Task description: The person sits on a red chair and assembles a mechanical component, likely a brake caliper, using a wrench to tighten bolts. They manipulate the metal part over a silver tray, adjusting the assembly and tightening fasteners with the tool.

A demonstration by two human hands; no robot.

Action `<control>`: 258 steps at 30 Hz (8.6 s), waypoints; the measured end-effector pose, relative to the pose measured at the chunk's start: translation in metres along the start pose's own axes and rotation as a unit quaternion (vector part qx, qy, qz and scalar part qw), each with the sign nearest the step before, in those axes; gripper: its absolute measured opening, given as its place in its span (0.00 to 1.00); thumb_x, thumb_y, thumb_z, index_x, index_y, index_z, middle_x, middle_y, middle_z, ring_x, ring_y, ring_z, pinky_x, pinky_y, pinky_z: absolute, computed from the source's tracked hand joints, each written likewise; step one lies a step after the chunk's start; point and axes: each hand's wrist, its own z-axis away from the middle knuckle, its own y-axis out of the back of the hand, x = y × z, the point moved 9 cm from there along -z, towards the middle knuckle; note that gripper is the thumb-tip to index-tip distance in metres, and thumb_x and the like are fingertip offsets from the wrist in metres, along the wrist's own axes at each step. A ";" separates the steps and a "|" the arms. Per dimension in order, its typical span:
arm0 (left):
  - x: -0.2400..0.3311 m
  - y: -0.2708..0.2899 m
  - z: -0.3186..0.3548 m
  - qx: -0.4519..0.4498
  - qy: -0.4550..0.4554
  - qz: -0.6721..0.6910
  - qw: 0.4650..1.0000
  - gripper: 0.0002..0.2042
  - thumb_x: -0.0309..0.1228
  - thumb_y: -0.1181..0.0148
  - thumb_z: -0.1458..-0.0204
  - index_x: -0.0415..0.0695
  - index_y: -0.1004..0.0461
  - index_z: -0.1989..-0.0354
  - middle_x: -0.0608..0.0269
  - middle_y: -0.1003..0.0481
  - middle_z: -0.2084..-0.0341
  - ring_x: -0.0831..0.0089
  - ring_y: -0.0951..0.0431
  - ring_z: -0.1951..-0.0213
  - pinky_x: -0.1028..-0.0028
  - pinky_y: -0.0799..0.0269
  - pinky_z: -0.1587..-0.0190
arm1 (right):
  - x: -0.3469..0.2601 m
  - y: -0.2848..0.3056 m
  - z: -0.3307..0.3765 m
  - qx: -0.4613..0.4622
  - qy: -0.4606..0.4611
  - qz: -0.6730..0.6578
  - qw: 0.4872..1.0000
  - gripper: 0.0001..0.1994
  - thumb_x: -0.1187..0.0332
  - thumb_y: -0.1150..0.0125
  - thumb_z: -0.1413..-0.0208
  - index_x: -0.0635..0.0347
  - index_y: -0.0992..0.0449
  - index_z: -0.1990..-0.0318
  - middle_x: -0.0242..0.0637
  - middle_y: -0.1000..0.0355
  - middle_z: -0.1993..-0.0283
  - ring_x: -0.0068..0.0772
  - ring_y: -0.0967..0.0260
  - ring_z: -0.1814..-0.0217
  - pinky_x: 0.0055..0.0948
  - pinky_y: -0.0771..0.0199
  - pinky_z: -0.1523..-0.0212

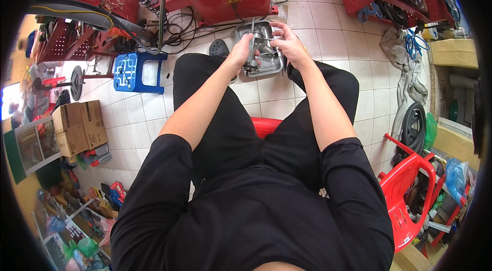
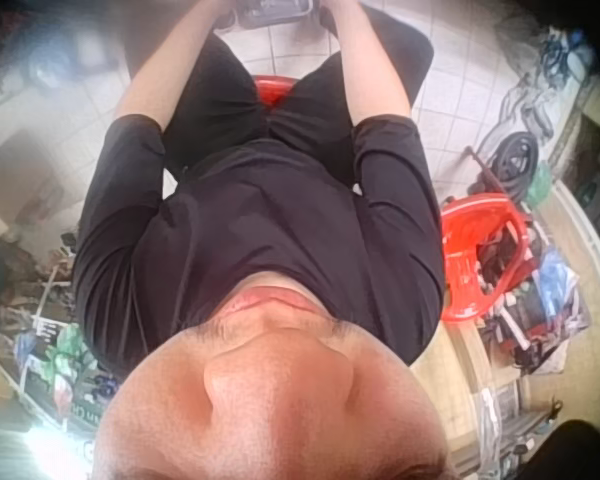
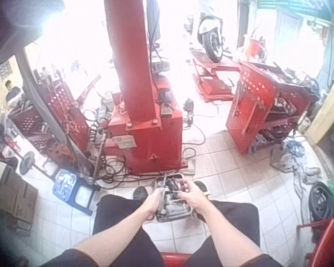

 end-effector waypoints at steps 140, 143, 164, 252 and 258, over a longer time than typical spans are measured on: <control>0.005 0.004 -0.002 0.008 -0.030 0.015 0.999 0.22 0.51 0.61 0.42 0.43 0.31 0.59 0.60 0.27 0.75 0.68 0.23 0.78 0.68 0.27 0.74 | 0.013 0.010 -0.001 0.024 -0.097 0.030 0.995 0.17 0.57 0.40 0.49 0.61 0.30 0.58 0.30 0.33 0.69 0.20 0.37 0.75 0.21 0.37 0.76; 0.006 0.002 -0.001 0.003 -0.030 0.010 0.999 0.23 0.51 0.61 0.42 0.43 0.31 0.59 0.60 0.27 0.75 0.68 0.23 0.78 0.68 0.27 0.74 | 0.029 0.014 -0.004 0.010 -0.175 0.051 0.983 0.17 0.59 0.41 0.48 0.59 0.31 0.57 0.29 0.34 0.69 0.19 0.38 0.77 0.20 0.38 0.75; 0.005 0.005 -0.002 0.009 -0.035 0.012 0.999 0.23 0.51 0.60 0.43 0.42 0.31 0.61 0.60 0.27 0.76 0.67 0.23 0.78 0.69 0.27 0.75 | 0.029 0.017 -0.004 0.035 -0.164 0.006 0.986 0.20 0.51 0.45 0.43 0.63 0.26 0.65 0.32 0.30 0.72 0.24 0.34 0.78 0.25 0.34 0.74; 0.005 0.005 -0.006 0.006 -0.045 0.038 0.998 0.25 0.52 0.62 0.43 0.40 0.32 0.58 0.56 0.28 0.74 0.63 0.23 0.78 0.66 0.27 0.73 | 0.021 0.011 -0.005 0.006 -0.104 0.009 0.995 0.14 0.61 0.42 0.43 0.63 0.28 0.59 0.33 0.29 0.69 0.20 0.34 0.76 0.21 0.36 0.74; 0.004 0.004 -0.007 -0.002 -0.037 0.047 0.998 0.21 0.50 0.61 0.42 0.44 0.32 0.59 0.59 0.27 0.76 0.66 0.23 0.78 0.67 0.26 0.74 | 0.016 0.012 -0.005 0.029 -0.102 -0.022 0.994 0.08 0.64 0.42 0.42 0.57 0.28 0.60 0.28 0.30 0.72 0.16 0.33 0.77 0.15 0.40 0.77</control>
